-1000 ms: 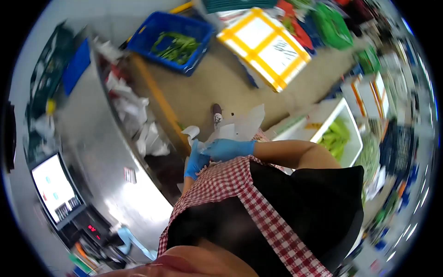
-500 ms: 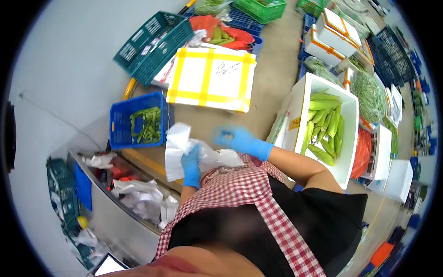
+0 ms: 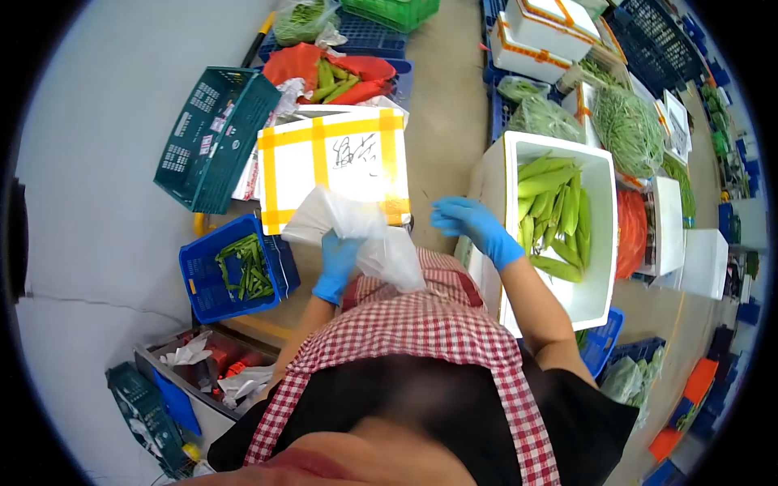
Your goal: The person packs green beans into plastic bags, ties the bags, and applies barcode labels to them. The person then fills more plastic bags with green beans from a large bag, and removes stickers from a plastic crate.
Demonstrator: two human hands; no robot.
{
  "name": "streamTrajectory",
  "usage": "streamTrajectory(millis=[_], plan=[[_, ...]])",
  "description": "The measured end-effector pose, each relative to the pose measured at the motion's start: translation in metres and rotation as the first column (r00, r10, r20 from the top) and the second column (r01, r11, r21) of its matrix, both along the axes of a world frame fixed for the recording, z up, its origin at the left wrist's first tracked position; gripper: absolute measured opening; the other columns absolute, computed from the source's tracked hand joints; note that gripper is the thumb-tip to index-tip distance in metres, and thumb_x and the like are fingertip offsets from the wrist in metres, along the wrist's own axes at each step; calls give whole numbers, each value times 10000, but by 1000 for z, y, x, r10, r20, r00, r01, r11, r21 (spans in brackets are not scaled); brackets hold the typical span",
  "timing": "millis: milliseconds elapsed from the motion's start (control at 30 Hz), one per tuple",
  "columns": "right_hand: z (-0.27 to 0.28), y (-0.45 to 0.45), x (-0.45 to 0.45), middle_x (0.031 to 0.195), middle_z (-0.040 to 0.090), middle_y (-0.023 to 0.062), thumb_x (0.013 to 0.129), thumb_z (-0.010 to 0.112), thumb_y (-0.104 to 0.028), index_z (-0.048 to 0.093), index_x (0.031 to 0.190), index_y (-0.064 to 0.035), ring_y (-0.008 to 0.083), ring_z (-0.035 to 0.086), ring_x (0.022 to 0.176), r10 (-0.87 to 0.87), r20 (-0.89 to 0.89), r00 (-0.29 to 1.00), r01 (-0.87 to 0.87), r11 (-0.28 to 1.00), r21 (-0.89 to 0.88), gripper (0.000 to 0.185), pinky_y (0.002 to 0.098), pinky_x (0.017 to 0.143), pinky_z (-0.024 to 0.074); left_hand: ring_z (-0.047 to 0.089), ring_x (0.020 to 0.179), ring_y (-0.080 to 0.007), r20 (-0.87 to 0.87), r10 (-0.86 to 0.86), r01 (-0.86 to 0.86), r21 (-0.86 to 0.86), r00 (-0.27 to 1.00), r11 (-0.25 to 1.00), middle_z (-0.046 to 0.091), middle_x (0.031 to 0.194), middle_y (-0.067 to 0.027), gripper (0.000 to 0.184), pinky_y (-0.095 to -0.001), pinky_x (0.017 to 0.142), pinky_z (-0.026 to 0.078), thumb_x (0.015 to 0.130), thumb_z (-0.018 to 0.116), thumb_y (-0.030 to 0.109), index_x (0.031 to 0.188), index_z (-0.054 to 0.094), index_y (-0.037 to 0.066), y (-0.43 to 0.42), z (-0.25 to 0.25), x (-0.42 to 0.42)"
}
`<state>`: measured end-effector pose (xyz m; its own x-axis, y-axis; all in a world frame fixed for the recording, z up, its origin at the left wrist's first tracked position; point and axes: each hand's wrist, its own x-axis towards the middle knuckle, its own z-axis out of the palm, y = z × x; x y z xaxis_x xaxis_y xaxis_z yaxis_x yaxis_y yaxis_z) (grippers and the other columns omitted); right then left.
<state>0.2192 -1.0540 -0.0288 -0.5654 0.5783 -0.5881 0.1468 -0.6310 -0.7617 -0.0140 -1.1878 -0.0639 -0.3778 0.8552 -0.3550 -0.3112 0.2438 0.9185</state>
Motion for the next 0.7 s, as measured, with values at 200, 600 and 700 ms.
streamTrajectory(millis=[200, 600, 700], plan=[[-11, 70, -100, 945, 607, 77, 835, 563, -214, 573, 1023, 11, 147, 576, 814, 231, -23, 973, -230, 973, 35, 294, 268, 725, 462, 573, 699, -137, -90, -301, 305, 33, 949, 952, 616, 816, -68, 281, -250, 615, 470, 745, 663, 156, 932, 593, -42, 103, 25, 0], [41, 244, -204, 1214, 466, 93, 779, 608, -127, 375, 1263, 14, 147, 447, 1078, 469, -222, 855, -491, 869, -59, 556, 281, 941, 335, 556, 679, -96, 108, 106, -107, -1, 988, 994, 624, 768, -62, 234, -231, 604, 449, 721, 668, 119, 886, 610, -36, 260, 24, -102], [-7, 282, -221, 1090, 555, 101, 775, 587, -101, 482, 1147, 46, 170, 524, 988, 384, -139, 913, -407, 883, -233, 414, 297, 872, 407, 563, 690, -102, -3, 92, -92, -17, 996, 996, 628, 762, -71, 251, -237, 619, 452, 712, 661, 122, 893, 610, -44, 292, 33, -117]])
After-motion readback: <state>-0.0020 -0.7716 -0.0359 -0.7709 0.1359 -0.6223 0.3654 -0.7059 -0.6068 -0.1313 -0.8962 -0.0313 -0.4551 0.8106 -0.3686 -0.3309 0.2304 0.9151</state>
